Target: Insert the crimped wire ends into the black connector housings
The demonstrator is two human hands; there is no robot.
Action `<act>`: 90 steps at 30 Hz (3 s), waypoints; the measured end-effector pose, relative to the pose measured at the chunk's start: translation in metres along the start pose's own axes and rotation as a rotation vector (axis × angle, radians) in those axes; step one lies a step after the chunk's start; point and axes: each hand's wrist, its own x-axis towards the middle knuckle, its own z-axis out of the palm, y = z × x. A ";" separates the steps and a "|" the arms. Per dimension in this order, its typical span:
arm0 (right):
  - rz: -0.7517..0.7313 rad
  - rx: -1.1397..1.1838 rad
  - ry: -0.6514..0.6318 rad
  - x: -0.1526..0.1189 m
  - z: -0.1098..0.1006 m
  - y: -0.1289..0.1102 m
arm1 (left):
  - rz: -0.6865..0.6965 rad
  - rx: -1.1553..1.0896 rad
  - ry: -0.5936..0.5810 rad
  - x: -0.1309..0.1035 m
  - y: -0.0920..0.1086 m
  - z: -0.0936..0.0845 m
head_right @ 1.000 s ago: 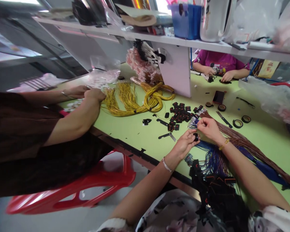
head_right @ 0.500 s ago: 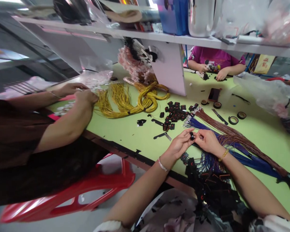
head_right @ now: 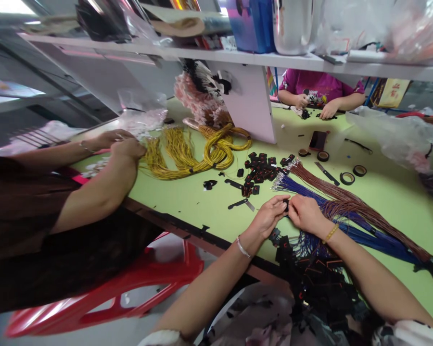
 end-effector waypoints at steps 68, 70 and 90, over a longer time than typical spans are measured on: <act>0.010 0.072 0.058 -0.003 -0.007 0.007 | 0.003 -0.068 -0.018 -0.007 0.000 0.003; -0.021 0.055 0.051 -0.003 -0.004 0.007 | 0.002 -0.016 -0.003 -0.008 -0.002 0.004; 0.249 0.421 -0.119 0.014 -0.042 0.012 | 0.562 0.779 -0.480 -0.073 -0.014 0.049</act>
